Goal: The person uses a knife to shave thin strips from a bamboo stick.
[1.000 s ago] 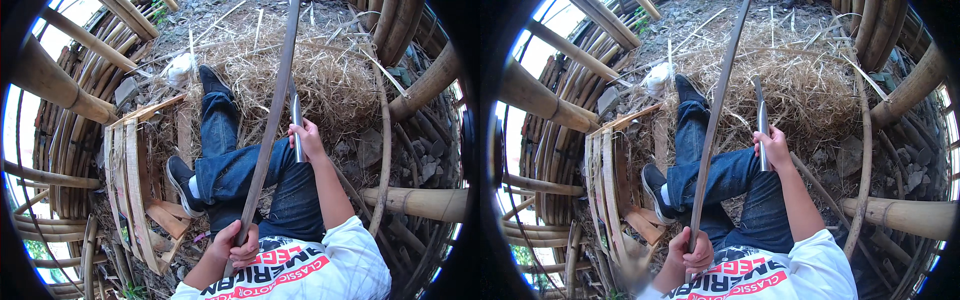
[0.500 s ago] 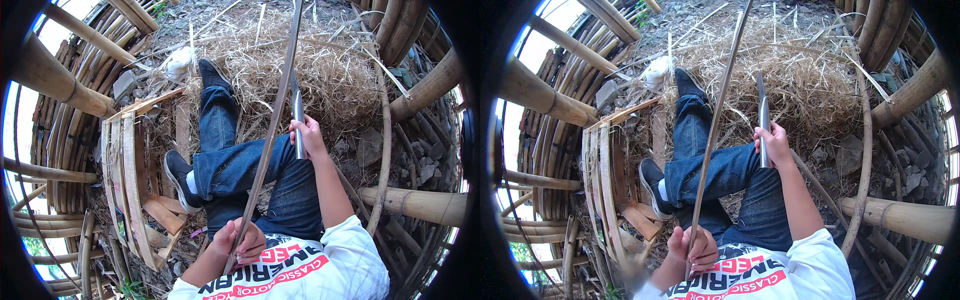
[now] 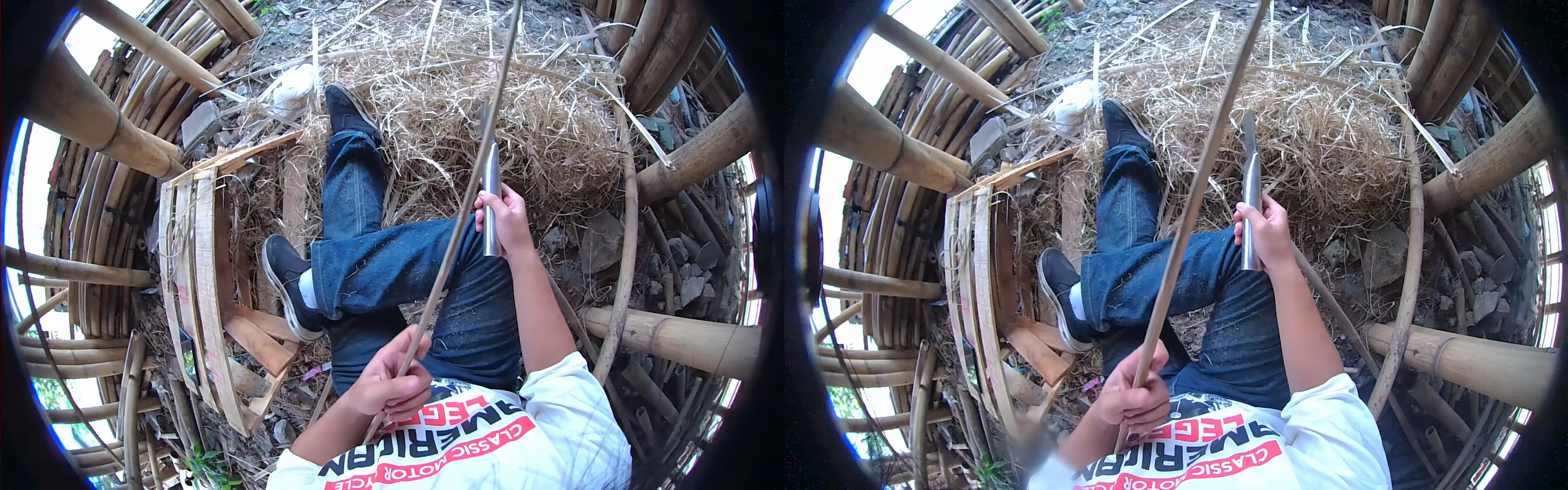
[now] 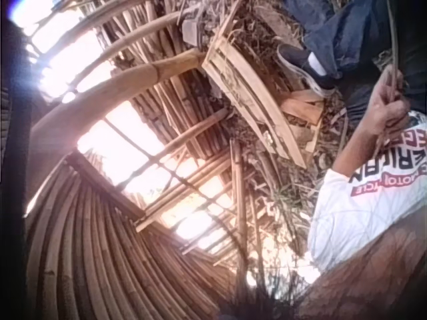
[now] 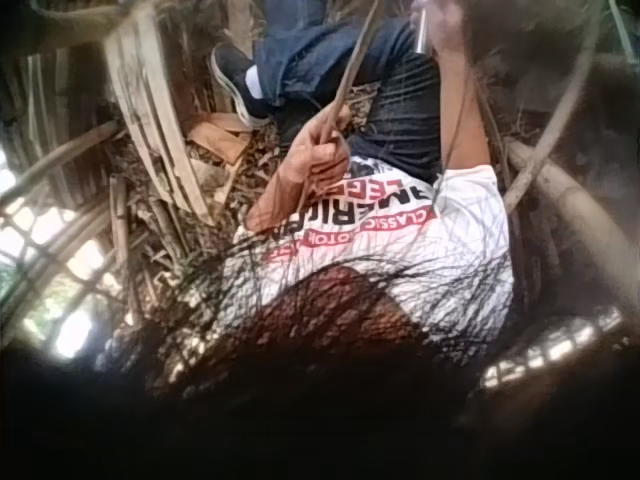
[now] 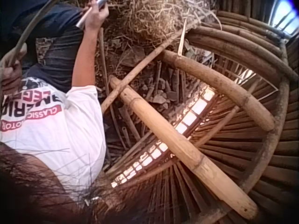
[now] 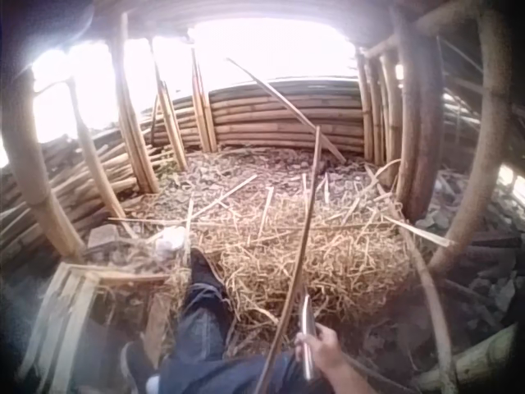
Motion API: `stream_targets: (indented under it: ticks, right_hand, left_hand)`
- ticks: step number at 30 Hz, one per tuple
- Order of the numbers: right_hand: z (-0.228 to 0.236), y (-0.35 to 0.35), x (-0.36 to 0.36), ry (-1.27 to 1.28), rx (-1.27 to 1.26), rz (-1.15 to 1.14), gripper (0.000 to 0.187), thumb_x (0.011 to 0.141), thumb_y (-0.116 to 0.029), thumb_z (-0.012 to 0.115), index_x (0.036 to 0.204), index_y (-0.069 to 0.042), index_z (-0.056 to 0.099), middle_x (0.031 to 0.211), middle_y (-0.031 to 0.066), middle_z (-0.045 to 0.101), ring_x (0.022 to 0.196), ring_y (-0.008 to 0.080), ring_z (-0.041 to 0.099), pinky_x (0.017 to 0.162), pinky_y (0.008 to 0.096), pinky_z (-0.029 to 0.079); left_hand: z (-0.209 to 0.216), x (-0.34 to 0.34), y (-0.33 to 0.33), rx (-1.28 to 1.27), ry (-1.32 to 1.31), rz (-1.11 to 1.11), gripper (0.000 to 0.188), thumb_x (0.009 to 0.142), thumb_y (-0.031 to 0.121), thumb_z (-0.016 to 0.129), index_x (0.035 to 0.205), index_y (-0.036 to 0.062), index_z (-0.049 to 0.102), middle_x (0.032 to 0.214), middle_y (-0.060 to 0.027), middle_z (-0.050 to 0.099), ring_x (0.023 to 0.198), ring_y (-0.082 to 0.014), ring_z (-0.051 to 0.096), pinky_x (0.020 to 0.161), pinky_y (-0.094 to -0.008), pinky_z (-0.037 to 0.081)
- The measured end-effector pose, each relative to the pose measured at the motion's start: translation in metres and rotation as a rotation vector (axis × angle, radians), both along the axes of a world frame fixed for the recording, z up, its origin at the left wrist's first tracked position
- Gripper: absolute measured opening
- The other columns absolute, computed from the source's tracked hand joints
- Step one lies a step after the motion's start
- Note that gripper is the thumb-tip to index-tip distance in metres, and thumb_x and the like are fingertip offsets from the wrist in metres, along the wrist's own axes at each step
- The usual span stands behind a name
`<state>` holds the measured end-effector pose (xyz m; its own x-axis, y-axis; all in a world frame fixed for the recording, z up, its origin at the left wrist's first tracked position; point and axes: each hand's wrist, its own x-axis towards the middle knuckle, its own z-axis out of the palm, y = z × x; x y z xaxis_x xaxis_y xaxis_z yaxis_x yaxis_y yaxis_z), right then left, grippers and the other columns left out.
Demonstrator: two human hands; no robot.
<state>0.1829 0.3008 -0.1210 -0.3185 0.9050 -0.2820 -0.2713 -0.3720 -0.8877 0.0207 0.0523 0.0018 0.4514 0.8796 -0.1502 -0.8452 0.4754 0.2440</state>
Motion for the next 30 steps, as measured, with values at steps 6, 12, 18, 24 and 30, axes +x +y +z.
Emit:
stream_targets:
  ticks: [6,12,18,24,30]
  right_hand:
    - [0.038,-0.044,0.015,0.095,0.16,-0.171,0.038,0.089,-0.004,0.056,0.122,-0.004,0.038,0.083,0.0086,0.056,0.052,0.0129,0.056,0.041,0.0268,0.046]
    - [0.069,-0.101,0.07,-0.317,0.275,0.143,0.023,0.082,-0.013,0.068,0.095,-0.005,0.052,0.064,0.0033,0.053,0.049,0.0148,0.055,0.045,0.0309,0.046]
    - [0.108,-0.119,0.046,-0.866,0.771,0.452,0.023,0.073,-0.018,0.078,0.08,-0.005,0.061,0.063,0.0125,0.061,0.057,0.0289,0.064,0.054,0.0372,0.05]
    - [0.105,-0.116,0.055,-1.033,0.842,0.407,0.019,0.066,-0.017,0.073,0.067,-0.006,0.059,0.06,0.0157,0.06,0.06,0.0347,0.064,0.054,0.0405,0.05]
    - [0.113,-0.108,0.068,-1.17,0.903,0.368,0.018,0.062,-0.018,0.072,0.065,-0.007,0.058,0.06,0.016,0.06,0.06,0.0362,0.063,0.056,0.0427,0.051]
  left_hand:
    - [-0.009,-0.004,-0.003,-0.159,0.352,-0.061,0.022,0.09,0.006,0.055,0.105,0.0071,0.038,0.069,-0.0019,0.04,0.052,-0.0065,0.038,0.042,-0.02,0.03]
    - [0.006,-0.002,0.005,0.063,1.29,0.042,0.03,0.085,0.017,0.069,0.094,0.0071,0.042,0.065,0.0016,0.035,0.055,-0.0044,0.032,0.048,-0.0225,0.027]
    - [0.02,0.0,0.006,0.042,1.625,-0.093,0.053,0.076,0.036,0.079,0.09,0.0051,0.039,0.058,-0.0059,0.043,0.05,-0.0144,0.039,0.046,-0.0303,0.032]
    - [0.041,0.008,-0.002,0.124,1.694,-0.192,0.049,0.085,0.035,0.07,0.099,0.0018,0.036,0.055,-0.0188,0.051,0.055,-0.0414,0.059,0.049,-0.0461,0.044]
    - [0.054,0.013,-0.005,0.198,1.654,-0.176,0.038,0.092,0.029,0.061,0.099,0.0011,0.035,0.058,-0.0249,0.054,0.058,-0.0474,0.058,0.051,-0.051,0.045]
